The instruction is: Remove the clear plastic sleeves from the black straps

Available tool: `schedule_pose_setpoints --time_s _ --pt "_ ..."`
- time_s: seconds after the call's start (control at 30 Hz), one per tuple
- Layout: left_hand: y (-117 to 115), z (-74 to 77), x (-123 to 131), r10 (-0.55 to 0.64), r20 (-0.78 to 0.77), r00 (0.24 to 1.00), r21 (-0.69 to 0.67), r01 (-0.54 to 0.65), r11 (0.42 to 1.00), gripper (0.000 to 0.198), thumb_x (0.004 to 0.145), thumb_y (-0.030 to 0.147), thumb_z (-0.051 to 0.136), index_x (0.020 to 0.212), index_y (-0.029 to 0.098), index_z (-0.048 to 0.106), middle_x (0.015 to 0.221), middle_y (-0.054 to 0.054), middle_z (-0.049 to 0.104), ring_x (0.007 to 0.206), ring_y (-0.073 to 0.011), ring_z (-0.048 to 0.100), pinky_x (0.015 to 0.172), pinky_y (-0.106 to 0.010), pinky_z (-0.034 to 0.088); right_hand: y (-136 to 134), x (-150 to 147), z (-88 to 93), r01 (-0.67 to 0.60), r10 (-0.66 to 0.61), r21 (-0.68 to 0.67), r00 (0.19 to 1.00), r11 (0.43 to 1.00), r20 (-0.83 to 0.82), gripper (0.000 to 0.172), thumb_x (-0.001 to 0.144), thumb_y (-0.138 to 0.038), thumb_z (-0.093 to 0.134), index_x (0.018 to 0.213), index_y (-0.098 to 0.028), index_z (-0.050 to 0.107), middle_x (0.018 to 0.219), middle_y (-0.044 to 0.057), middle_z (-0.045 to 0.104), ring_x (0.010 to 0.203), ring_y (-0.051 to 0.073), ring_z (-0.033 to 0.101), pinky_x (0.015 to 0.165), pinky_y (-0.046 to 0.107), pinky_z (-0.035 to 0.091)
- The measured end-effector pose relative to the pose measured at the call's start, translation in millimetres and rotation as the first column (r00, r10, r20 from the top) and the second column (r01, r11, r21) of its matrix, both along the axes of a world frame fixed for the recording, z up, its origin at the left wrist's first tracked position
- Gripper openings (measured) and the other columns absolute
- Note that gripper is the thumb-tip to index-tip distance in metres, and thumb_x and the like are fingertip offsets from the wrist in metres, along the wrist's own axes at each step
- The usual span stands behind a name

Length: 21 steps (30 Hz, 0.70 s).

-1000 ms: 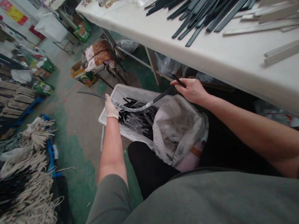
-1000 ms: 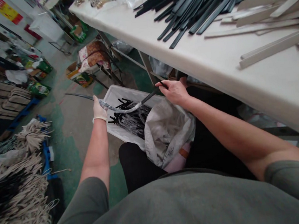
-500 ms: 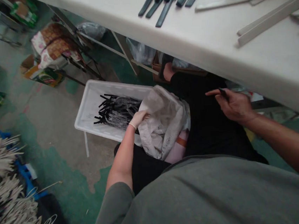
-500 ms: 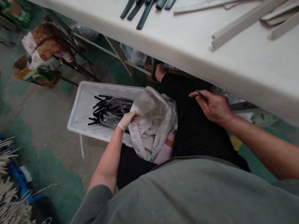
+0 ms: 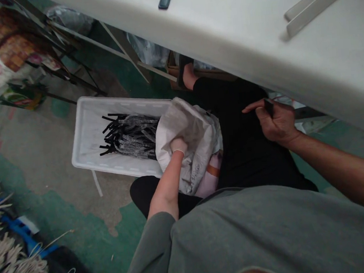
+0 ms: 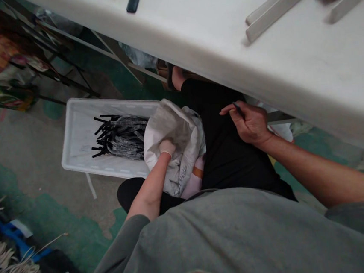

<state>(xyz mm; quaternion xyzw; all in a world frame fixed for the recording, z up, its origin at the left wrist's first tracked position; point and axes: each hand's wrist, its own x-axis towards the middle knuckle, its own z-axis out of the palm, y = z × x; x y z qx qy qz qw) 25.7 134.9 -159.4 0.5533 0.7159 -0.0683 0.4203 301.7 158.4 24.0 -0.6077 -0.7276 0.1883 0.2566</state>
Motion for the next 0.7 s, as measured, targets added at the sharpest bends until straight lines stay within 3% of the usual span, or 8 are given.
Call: schedule_pose_setpoints --time_s 0.13,0.27,0.33,0.4,0.47,0.53,0.6,0.7 --pt "2 6.7 -23 0.039 0.073 0.997 0.004 -0.039 0.999 0.023 0.082 0.026 0.058 0.093 0.014 0.075 0.105 -0.019 0.071 0.103 -0.0323 0.064 0.087 -0.038 0.045 0 -1 -1.8 -0.009 0.009 -0.012 0.999 1.000 -0.044 0.037 0.096 -0.036 0.037 0.092 -0.019 0.069 0.090 0.010 0.074 0.079 0.018 0.066 0.077 0.027 0.045" --pt "-8 39.5 -40 0.094 0.167 0.981 0.104 -0.112 0.988 0.026 0.088 0.030 0.052 0.092 0.016 0.074 0.103 -0.010 0.072 0.100 -0.0219 0.064 0.088 -0.028 0.045 2 -2 -5.4 -0.055 0.060 0.054 0.993 0.997 -0.098 0.033 0.097 -0.033 0.039 0.092 -0.019 0.069 0.092 0.010 0.074 0.085 0.017 0.067 0.080 0.025 0.045" --pt "-19 59.6 -45 0.196 0.300 0.934 0.130 -0.243 0.961 0.026 0.089 0.031 0.052 0.093 0.016 0.073 0.101 -0.007 0.072 0.097 -0.0193 0.064 0.087 -0.026 0.046 2 -2 -7.0 -0.060 0.067 0.064 0.991 0.996 -0.113 0.033 0.098 -0.033 0.039 0.092 -0.019 0.068 0.093 0.010 0.074 0.086 0.017 0.068 0.080 0.025 0.046" --pt "-33 78.1 -47 0.375 0.529 0.761 0.043 -0.466 0.884 0.027 0.086 0.034 0.056 0.097 0.016 0.072 0.095 -0.005 0.072 0.088 -0.0180 0.064 0.081 -0.027 0.049 2 -3 -7.5 -0.055 0.063 0.071 0.992 0.996 -0.107 0.035 0.098 -0.035 0.039 0.091 -0.019 0.069 0.092 0.010 0.074 0.086 0.017 0.068 0.080 0.025 0.046" --pt "-49 93.4 -45 0.511 0.697 0.503 -0.103 -0.635 0.766 0.032 0.081 0.038 0.062 0.104 0.018 0.071 0.092 -0.003 0.072 0.081 -0.0168 0.065 0.076 -0.028 0.051 1 -4 -6.5 -0.051 0.056 0.064 0.995 0.997 -0.081 0.037 0.097 -0.037 0.038 0.091 -0.018 0.069 0.091 0.009 0.075 0.084 0.018 0.069 0.079 0.026 0.047" --pt "-64 105.0 -41 0.542 0.745 0.389 -0.138 -0.705 0.696 0.034 0.078 0.038 0.067 0.105 0.019 0.072 0.090 -0.002 0.071 0.080 -0.0161 0.065 0.076 -0.028 0.052 0 -5 -5.2 -0.055 0.058 0.047 0.996 0.997 -0.061 0.038 0.097 -0.037 0.038 0.092 -0.018 0.070 0.090 0.009 0.074 0.083 0.018 0.069 0.077 0.026 0.048" --pt "-77 113.2 -36 0.495 0.753 0.435 -0.006 -0.747 0.665 0.027 0.076 0.035 0.069 0.097 0.019 0.074 0.092 -0.002 0.072 0.086 -0.0164 0.066 0.083 -0.029 0.051 0 -6 -5.1 -0.075 0.077 0.034 0.996 0.997 -0.052 0.038 0.096 -0.038 0.038 0.094 -0.017 0.070 0.092 0.010 0.074 0.085 0.019 0.069 0.078 0.027 0.048" --pt "-90 123.2 -30 0.342 0.692 0.636 0.330 -0.699 0.634 0.016 0.078 0.029 0.069 0.089 0.020 0.076 0.107 -0.004 0.071 0.104 -0.0183 0.063 0.101 -0.033 0.044 0 -7 -7.4 -0.105 0.105 0.015 0.994 0.994 -0.039 0.040 0.096 -0.043 0.038 0.096 -0.018 0.070 0.096 0.011 0.074 0.090 0.023 0.068 0.079 0.032 0.049"
